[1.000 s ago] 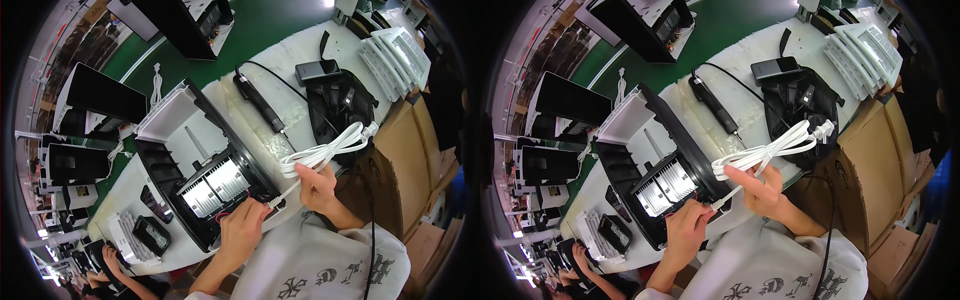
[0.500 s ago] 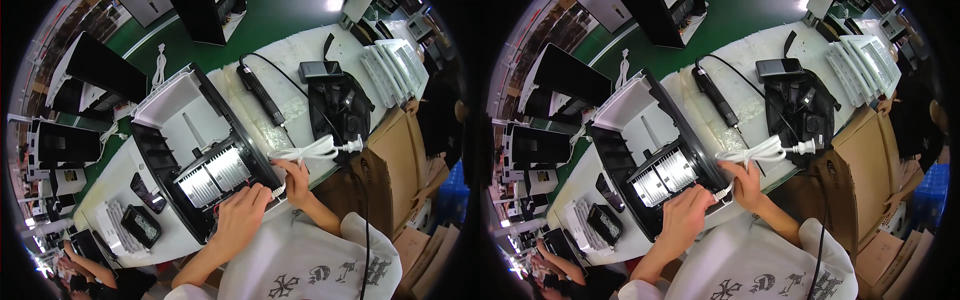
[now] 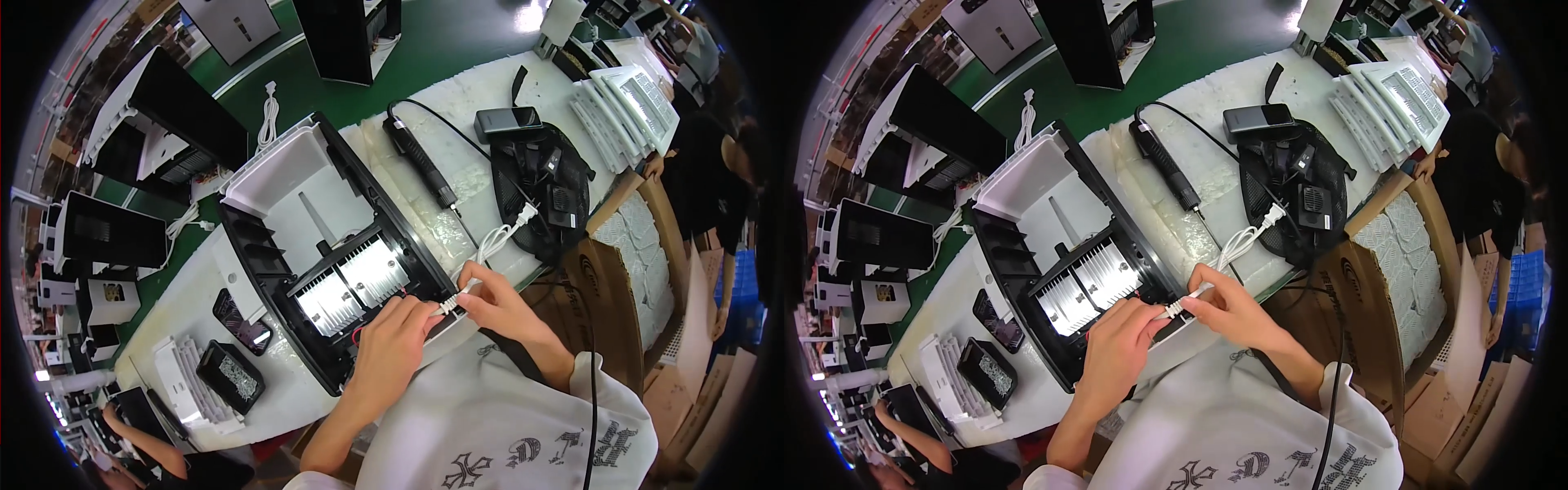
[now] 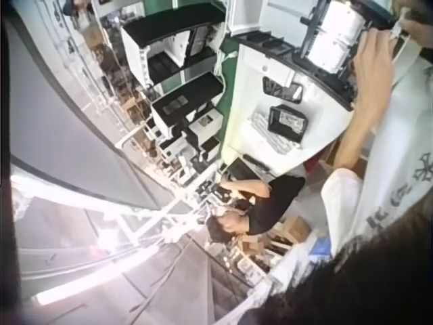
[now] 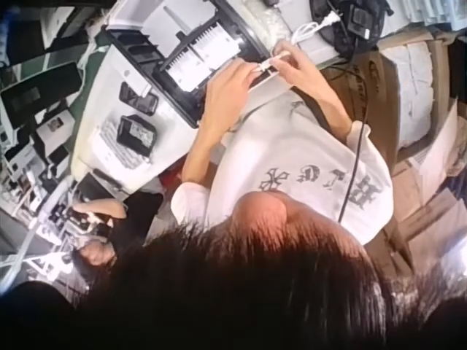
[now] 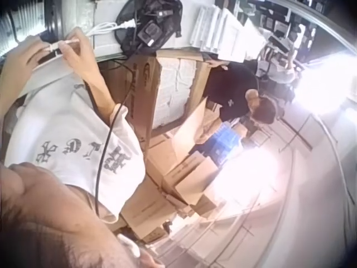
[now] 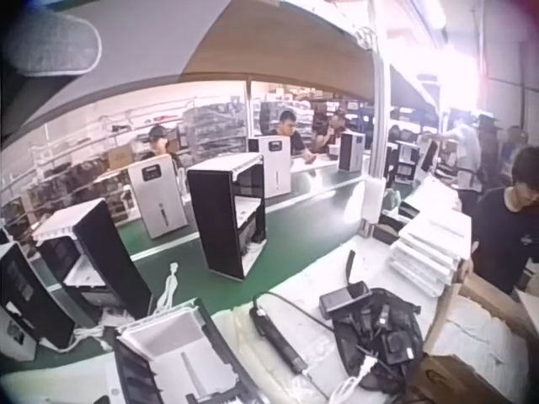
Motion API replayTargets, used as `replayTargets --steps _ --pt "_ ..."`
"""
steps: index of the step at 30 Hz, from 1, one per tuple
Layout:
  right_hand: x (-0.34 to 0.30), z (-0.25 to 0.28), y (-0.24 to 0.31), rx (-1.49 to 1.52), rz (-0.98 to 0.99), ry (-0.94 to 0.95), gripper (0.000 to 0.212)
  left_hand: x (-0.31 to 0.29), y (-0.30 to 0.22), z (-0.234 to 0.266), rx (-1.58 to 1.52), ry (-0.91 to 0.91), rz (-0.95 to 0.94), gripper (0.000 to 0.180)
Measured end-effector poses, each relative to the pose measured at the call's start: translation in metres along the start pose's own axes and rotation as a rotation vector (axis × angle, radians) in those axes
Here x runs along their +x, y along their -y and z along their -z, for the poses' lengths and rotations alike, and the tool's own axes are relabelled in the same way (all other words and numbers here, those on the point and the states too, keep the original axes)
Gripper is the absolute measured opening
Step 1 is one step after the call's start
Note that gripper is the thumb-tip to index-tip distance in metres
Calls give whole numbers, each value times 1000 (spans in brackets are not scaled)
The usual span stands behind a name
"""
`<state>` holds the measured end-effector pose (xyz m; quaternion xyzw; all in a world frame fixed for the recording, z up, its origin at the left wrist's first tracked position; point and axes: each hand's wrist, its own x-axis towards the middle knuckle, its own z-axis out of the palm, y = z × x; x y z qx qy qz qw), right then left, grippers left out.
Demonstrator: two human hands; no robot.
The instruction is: Installing internal components into an electronic housing and securing them using an electric screwdriver.
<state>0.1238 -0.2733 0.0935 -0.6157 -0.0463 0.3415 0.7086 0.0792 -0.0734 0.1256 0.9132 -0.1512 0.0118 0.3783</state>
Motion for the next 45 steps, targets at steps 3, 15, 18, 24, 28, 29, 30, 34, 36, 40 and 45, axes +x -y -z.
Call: replayTargets --steps 3,15,18,24,28,29,30,34,36,40,45 --pt "0 0 8 136 -41 59 15 0 0 1 -120 -55 54 16" --pt "9 -1 -4 223 6 -24 25 -1 5 -3 64 -10 16 22" --pt "12 5 -16 263 34 -12 27 -6 7 -3 165 101 -31 30" --pt "17 3 -25 314 -1 -44 29 -7 4 -1 322 113 -46 33" --pt "17 2 -44 353 110 -183 30 -12 7 -9 295 58 -74 38" --pt "19 1 -49 364 157 -235 29 -14 8 -6 275 85 -96 41" --pt "19 -2 -48 386 142 -207 28 -21 8 0 328 26 -141 43" --pt "11 3 -46 302 155 -187 19 -55 21 59 177 -305 -141 39" --pt "3 12 -29 33 58 -216 9 -82 58 88 199 -528 44 26" --pt "12 3 27 -388 269 -271 14 -123 159 135 328 -621 466 23" --pt "44 -31 88 -382 623 -317 22 -93 260 159 432 -492 570 52"
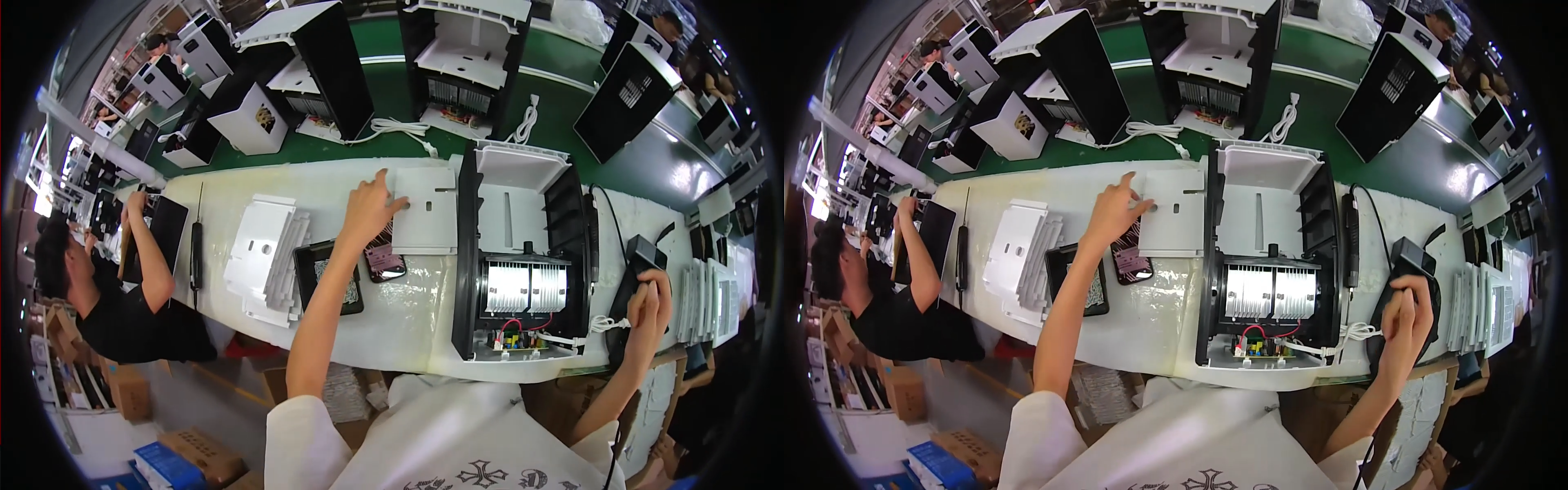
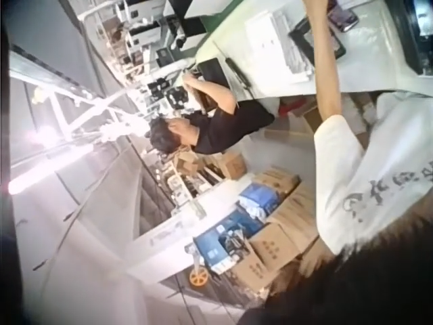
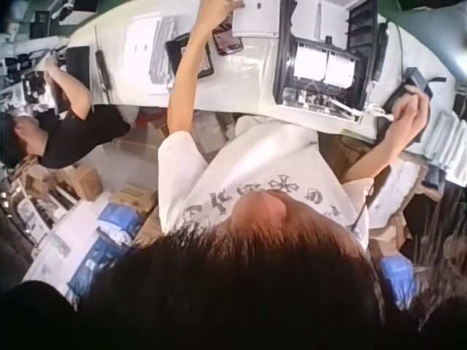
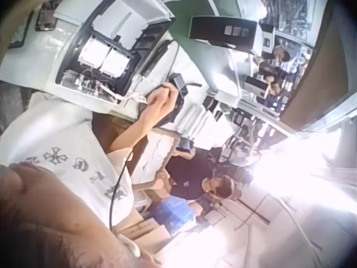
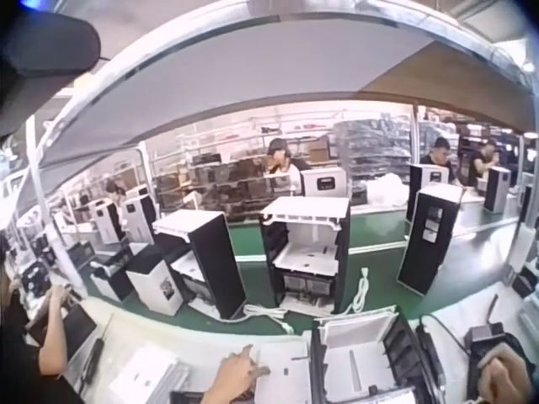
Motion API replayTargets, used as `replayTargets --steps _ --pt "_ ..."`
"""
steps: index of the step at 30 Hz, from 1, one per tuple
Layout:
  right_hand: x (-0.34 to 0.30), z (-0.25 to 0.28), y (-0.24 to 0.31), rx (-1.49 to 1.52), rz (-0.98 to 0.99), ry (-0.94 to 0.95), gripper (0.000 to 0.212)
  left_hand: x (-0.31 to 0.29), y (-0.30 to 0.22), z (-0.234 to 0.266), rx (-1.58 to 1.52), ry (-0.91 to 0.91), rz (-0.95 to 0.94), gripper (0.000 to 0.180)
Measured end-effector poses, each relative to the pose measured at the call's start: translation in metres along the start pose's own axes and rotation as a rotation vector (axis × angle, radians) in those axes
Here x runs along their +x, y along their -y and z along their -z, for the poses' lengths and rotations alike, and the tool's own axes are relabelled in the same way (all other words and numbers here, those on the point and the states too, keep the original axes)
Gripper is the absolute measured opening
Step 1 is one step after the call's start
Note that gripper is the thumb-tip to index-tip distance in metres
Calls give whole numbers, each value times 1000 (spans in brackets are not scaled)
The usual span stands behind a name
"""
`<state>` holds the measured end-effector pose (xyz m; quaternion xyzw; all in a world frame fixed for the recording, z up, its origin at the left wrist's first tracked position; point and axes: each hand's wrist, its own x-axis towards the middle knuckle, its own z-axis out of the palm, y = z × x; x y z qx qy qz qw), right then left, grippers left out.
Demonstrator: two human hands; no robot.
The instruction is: Installing internal components into an electronic housing and securing them using an electric screwdriver.
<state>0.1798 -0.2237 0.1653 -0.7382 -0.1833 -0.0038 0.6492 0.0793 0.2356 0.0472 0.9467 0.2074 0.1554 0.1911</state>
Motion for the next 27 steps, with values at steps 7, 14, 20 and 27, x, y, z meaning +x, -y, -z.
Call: replayTargets --steps 7,14,20,27 --pt "27 -51 71 -18 249 254 19 30 -14 30 -583 -9 63 71" --pt "77 -121 133 -499 986 446 52 1 -131 166 -178 -109 -615 40" --pt "108 -148 123 -578 635 936 36 -16 -203 170 197 -165 -829 37" --pt "147 -67 67 -646 576 883 21 -53 -150 97 -524 -229 -334 35"
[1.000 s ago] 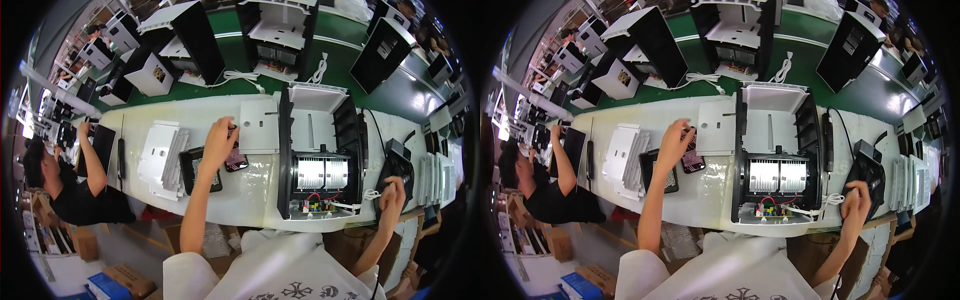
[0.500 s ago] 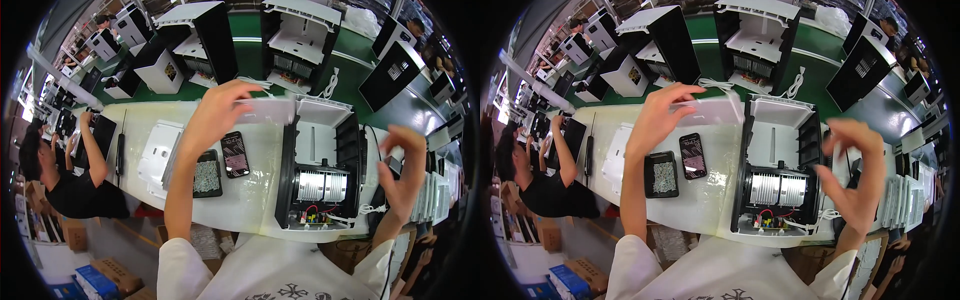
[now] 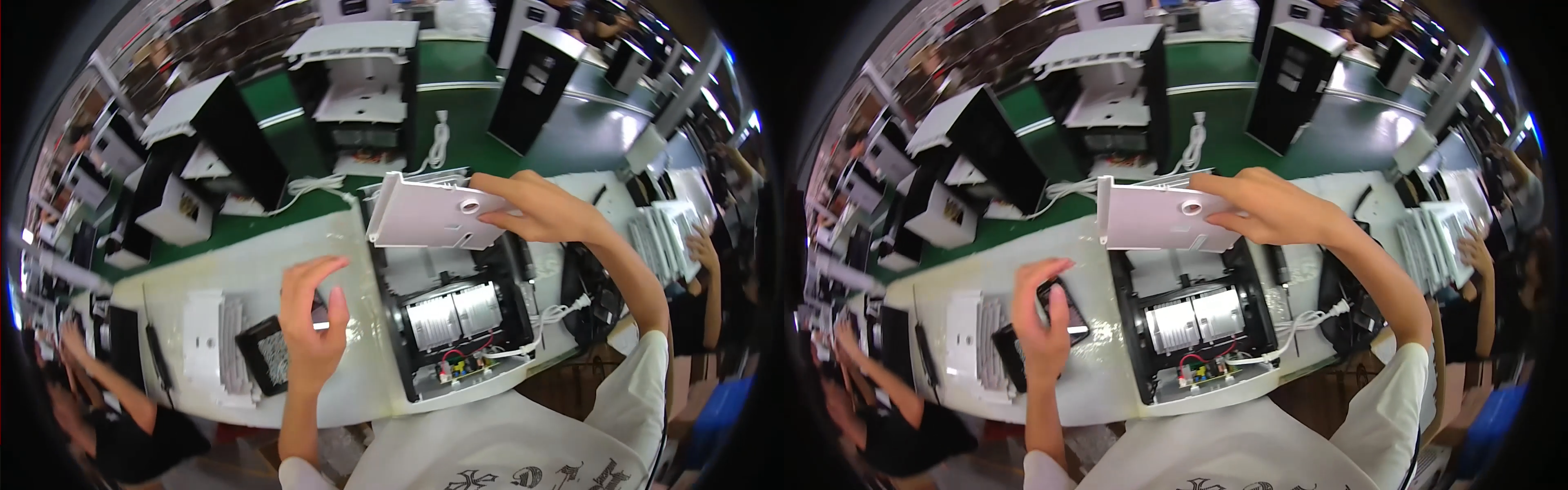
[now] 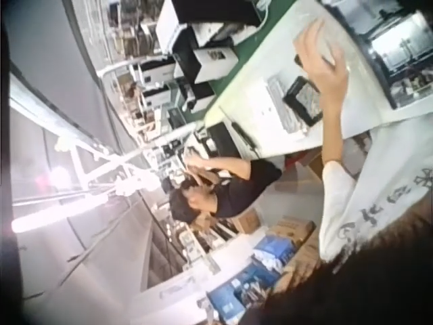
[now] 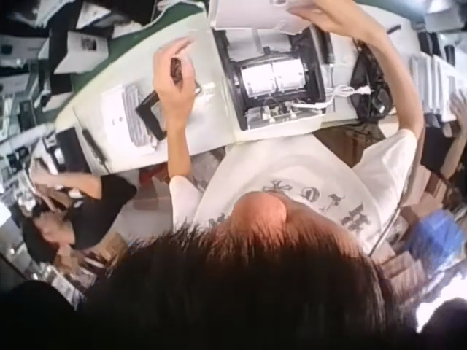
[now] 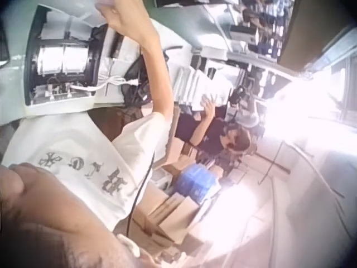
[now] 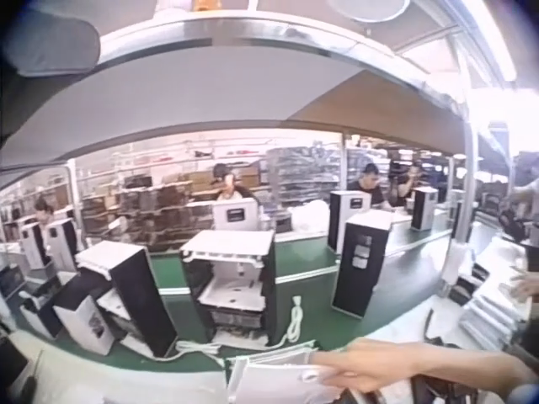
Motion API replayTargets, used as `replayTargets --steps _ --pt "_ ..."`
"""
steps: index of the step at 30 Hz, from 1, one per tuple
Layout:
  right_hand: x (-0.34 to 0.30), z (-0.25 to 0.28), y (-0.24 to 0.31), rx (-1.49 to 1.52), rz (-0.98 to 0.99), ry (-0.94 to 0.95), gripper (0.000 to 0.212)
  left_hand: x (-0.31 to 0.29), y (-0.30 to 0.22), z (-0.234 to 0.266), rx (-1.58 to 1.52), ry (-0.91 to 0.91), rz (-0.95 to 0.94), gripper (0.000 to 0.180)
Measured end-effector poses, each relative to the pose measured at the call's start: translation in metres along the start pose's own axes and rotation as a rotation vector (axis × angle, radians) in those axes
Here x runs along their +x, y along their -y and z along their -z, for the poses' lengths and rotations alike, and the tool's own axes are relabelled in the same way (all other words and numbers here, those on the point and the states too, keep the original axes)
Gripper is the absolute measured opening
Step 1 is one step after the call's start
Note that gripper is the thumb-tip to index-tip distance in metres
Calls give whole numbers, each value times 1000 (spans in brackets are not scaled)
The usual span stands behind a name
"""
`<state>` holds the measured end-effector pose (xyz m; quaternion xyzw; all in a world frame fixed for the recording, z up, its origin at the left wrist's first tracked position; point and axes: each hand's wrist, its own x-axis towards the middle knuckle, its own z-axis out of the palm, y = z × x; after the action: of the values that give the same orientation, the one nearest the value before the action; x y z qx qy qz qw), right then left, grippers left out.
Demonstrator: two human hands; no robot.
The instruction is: Installing internal components into an electronic housing and securing them using an electric screwdriver.
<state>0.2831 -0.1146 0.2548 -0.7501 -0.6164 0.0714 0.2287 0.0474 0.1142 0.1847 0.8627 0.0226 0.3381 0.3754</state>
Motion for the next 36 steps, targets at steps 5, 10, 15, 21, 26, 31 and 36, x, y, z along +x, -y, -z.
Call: replayTargets --steps 5,10,15,21,26,31,36 --pt "-16 -10 -15 69 -58 61 23 -56 42 -75 -429 84 389 64" --pt "-11 0 4 -111 -25 292 31 -62 49 -77 -597 149 574 78" --pt "-8 -3 15 -216 55 351 32 -58 49 -76 -561 185 557 79" --pt "9 -19 22 -243 25 462 39 -65 48 -69 -522 185 616 79" --pt "2 -87 -28 -83 22 456 30 -61 28 -48 -250 109 393 47" --pt "-5 -83 -21 267 120 31 37 -101 36 48 417 -173 497 8" --pt "-55 -83 -82 556 -383 -456 43 -151 86 89 882 262 494 8"
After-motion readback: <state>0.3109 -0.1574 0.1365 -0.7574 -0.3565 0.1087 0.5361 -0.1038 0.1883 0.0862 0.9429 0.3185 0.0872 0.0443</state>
